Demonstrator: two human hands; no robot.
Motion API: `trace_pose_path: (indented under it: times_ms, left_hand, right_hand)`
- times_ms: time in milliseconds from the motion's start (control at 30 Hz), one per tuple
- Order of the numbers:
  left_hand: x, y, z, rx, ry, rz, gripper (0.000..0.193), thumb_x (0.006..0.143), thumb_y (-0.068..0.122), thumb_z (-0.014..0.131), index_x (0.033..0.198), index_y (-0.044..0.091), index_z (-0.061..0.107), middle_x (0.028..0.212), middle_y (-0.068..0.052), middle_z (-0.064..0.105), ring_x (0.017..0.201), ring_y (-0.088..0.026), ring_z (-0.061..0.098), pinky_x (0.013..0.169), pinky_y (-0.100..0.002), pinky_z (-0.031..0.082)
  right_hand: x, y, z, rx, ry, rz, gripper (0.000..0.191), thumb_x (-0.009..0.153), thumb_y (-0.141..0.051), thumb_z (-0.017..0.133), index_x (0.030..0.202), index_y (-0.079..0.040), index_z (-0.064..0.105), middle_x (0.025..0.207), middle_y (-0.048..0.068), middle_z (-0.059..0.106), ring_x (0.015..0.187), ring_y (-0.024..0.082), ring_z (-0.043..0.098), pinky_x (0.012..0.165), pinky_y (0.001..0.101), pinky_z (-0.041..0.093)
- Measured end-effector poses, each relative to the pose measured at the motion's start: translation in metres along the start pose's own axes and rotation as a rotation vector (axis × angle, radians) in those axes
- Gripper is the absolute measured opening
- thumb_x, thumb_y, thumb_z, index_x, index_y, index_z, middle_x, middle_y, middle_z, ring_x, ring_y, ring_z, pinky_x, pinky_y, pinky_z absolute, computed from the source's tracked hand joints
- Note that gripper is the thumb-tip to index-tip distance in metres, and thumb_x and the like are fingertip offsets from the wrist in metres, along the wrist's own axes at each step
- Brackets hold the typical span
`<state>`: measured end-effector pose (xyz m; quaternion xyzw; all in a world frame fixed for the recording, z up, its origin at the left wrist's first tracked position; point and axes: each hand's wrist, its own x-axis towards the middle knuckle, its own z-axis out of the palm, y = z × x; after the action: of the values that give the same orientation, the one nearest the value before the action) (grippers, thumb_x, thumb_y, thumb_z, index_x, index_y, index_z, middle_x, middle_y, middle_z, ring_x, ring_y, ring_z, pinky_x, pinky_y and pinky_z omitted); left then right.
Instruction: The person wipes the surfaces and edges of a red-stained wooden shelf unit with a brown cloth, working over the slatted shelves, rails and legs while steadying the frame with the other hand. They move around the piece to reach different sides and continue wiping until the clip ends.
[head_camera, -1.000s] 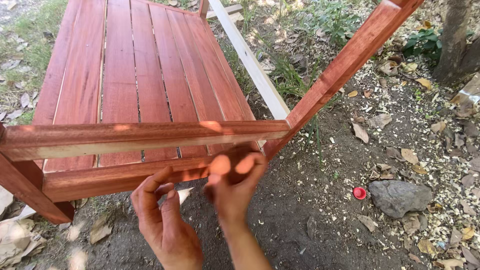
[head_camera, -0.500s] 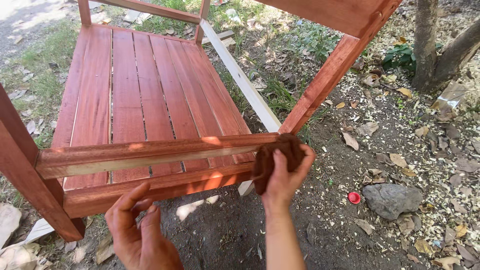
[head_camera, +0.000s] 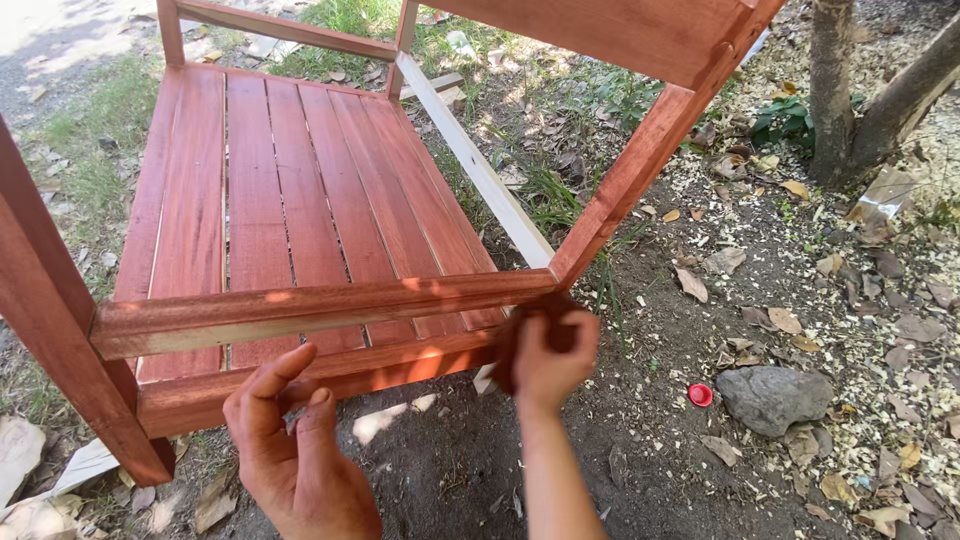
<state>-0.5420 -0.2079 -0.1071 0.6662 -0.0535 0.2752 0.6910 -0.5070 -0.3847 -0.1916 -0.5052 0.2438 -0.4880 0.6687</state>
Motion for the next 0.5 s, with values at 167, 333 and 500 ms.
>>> trace_pose_path:
  times_ms: [167, 333, 500]
  left_hand:
    - [-0.004, -0.009, -0.006, -0.014, 0.027, -0.037, 0.04, 0.088, -0.012, 0.055, 0.124, 0.003, 0.066, 0.122, -0.003, 0.05, 0.102, -0.009, 0.049, 0.093, -0.024, 0.045]
    - [-0.006, -0.013, -0.002, 0.022, 0.002, -0.079, 0.039, 0.088, -0.011, 0.057, 0.122, 0.003, 0.067, 0.121, -0.003, 0.05, 0.102, -0.009, 0.051, 0.091, -0.024, 0.045]
    - [-0.009, -0.015, -0.003, -0.021, -0.004, -0.064, 0.037, 0.09, -0.011, 0.057, 0.123, 0.003, 0.067, 0.121, -0.002, 0.048, 0.103, -0.008, 0.051, 0.093, -0.024, 0.046]
  right_hand:
    - [0.001, 0.009, -0.008, -0.105, 0.074, -0.153, 0.029, 0.087, 0.008, 0.073, 0.101, -0.007, 0.052, 0.096, 0.006, 0.06, 0.08, 0.014, 0.062, 0.066, 0.0279, 0.054]
    - [0.005, 0.001, -0.005, -0.017, -0.119, 0.121, 0.028, 0.083, -0.001, 0.076, 0.092, -0.009, 0.05, 0.075, 0.006, 0.064, 0.057, 0.02, 0.063, 0.047, 0.0314, 0.048]
    - [0.028, -0.001, -0.014, -0.182, 0.155, -0.099, 0.024, 0.087, 0.002, 0.075, 0.094, -0.008, 0.054, 0.09, 0.001, 0.064, 0.083, 0.012, 0.062, 0.071, 0.0266, 0.053]
